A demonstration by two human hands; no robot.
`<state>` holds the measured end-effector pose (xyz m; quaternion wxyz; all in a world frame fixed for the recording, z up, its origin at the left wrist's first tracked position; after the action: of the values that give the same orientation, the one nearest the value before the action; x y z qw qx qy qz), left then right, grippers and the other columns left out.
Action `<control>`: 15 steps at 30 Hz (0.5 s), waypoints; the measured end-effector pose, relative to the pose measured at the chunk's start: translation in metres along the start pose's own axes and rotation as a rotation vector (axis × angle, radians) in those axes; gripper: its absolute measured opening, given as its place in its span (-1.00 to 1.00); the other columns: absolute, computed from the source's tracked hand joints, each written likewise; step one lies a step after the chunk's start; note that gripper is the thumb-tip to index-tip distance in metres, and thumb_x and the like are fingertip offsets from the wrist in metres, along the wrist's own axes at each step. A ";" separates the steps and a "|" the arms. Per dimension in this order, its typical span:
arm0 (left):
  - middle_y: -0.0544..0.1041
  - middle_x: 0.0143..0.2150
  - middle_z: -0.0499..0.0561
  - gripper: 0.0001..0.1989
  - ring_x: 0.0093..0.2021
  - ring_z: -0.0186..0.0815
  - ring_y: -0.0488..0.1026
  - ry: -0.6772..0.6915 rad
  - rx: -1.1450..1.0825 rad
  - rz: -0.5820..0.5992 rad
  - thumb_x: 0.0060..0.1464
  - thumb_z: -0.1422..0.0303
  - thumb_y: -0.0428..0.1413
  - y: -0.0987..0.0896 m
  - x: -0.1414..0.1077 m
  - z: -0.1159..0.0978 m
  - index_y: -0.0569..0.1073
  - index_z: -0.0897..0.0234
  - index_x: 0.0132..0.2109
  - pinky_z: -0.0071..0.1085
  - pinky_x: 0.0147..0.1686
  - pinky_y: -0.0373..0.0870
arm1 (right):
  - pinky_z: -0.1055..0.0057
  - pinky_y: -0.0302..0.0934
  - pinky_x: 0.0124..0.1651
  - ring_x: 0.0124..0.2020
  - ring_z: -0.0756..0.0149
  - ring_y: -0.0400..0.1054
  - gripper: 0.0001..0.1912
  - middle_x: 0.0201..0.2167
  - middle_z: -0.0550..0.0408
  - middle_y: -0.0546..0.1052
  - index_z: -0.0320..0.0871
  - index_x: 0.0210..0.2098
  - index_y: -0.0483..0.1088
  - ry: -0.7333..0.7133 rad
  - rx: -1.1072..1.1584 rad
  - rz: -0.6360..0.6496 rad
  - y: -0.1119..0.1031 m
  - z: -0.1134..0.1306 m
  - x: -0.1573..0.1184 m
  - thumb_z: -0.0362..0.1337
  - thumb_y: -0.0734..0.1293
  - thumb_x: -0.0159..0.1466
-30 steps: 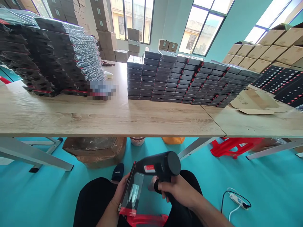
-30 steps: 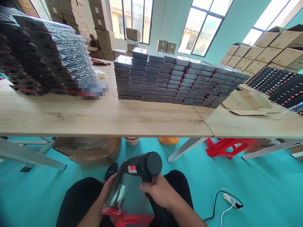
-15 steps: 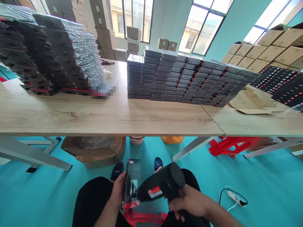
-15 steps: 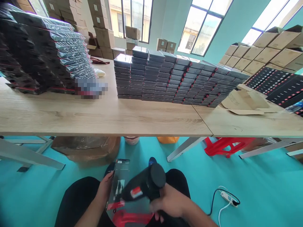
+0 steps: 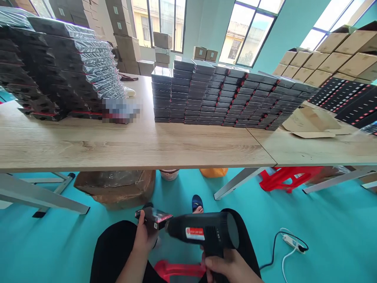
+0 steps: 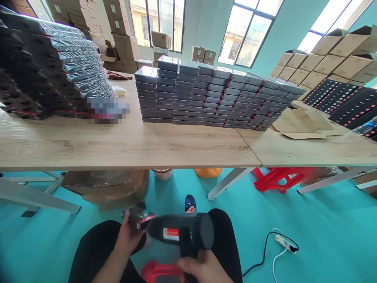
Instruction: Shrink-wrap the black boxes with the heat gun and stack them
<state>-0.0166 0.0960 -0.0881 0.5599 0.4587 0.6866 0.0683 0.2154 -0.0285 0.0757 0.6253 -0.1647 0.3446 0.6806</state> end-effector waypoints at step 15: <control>0.66 -0.24 0.09 -0.78 -0.28 -0.14 0.63 0.042 -0.062 -0.010 0.16 0.40 0.11 -0.015 0.014 -0.003 0.51 0.26 -0.05 -0.21 -0.29 0.60 | 0.32 0.22 -0.41 -0.53 0.30 0.31 -0.58 -0.56 0.11 0.48 -0.26 -0.17 0.48 -0.115 0.037 -0.091 -0.006 0.005 0.009 -0.08 0.46 0.09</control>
<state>-0.0264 0.0988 -0.1064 0.5595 0.4360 0.6982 0.0965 0.2205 -0.0187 0.0723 0.6772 -0.1295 0.3128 0.6533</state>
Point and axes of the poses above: each hand's wrist, its own x-axis towards the middle knuckle, its own y-axis out of the palm, z = x × y, the point moved 10 cm from there along x, towards the middle knuckle
